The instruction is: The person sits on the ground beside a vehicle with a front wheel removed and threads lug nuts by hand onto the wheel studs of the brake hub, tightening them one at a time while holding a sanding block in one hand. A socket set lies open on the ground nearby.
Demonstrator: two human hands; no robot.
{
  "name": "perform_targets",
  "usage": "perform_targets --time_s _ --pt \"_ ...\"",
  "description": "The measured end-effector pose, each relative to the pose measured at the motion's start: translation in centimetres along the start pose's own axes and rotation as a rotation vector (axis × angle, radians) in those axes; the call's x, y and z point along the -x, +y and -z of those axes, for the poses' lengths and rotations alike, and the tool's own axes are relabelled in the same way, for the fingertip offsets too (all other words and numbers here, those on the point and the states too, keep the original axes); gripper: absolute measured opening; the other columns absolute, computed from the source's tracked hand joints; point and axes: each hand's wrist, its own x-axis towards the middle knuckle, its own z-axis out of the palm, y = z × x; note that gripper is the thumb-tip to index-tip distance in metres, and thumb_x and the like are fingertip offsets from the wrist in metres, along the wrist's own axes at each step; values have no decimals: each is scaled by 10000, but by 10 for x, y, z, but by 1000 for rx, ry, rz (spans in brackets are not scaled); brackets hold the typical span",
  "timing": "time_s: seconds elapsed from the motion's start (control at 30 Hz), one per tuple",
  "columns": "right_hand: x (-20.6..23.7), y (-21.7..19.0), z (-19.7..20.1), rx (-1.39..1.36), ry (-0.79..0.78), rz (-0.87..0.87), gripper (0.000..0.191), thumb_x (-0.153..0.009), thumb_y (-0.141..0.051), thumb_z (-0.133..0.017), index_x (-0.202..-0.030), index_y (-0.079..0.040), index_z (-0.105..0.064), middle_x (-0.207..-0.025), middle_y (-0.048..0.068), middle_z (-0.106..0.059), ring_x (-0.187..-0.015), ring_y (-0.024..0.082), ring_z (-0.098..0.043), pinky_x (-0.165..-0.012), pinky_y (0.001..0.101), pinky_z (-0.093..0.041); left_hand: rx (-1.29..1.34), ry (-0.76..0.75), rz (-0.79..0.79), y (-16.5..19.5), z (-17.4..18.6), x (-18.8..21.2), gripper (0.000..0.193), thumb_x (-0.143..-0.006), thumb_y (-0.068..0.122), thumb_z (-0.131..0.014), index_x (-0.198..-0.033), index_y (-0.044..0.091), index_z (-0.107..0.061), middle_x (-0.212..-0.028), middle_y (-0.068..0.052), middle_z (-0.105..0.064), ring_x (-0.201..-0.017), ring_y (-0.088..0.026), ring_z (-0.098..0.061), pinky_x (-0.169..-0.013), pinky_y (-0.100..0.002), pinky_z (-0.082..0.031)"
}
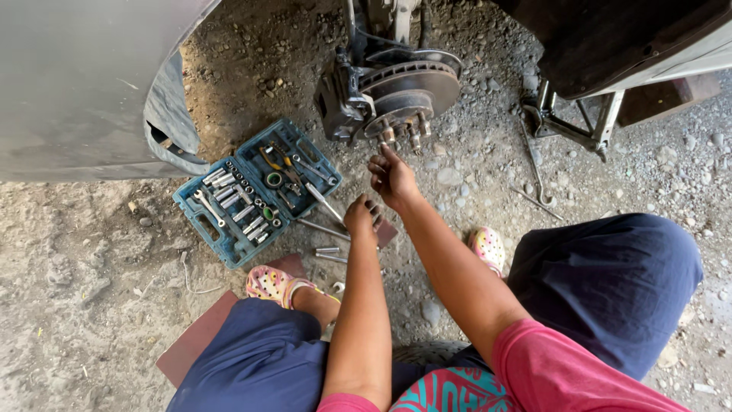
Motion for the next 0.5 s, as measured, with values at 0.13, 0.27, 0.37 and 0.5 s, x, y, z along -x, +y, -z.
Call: perform_targets --time_s 0.13,0.27,0.37,0.5 --pt "-2 0 1 82 7 -123 452 -1012 -523 -439 -963 -119 -634 -741 2 -630 -662 144 -613 -484 272 -385 35 -112 -43 -1 -7 1 191 -964 304 -622 -880 133 -611 -781 6 -595 -666 -137 -566 -553 -328 -435" --pt "-3 4 0 -20 86 24 316 -1042 -487 -545 -1006 -175 -576 -809 -4 -634 -706 139 -588 -548 283 -403 12 -84 -7 2 -12 4 207 -964 328 -613 -860 150 -634 -754 26 -607 -651 -127 -566 -544 -323 -426" --pt "-2 5 -3 26 -11 59 372 -1025 -489 -547 -1056 -134 -652 -790 -22 -614 -701 115 -591 -530 269 -388 -4 -89 -7 4 -12 5 228 -964 344 -652 -856 145 -627 -746 23 -572 -644 -130 -542 -545 -323 -424" --pt "1 5 -9 49 117 26 337 -996 -482 -547 -1050 -163 -642 -810 7 -645 -717 141 -603 -573 297 -449 0 -88 -15 3 -7 0 192 -962 302 -640 -894 125 -614 -803 13 -590 -678 -134 -560 -575 -332 -458"
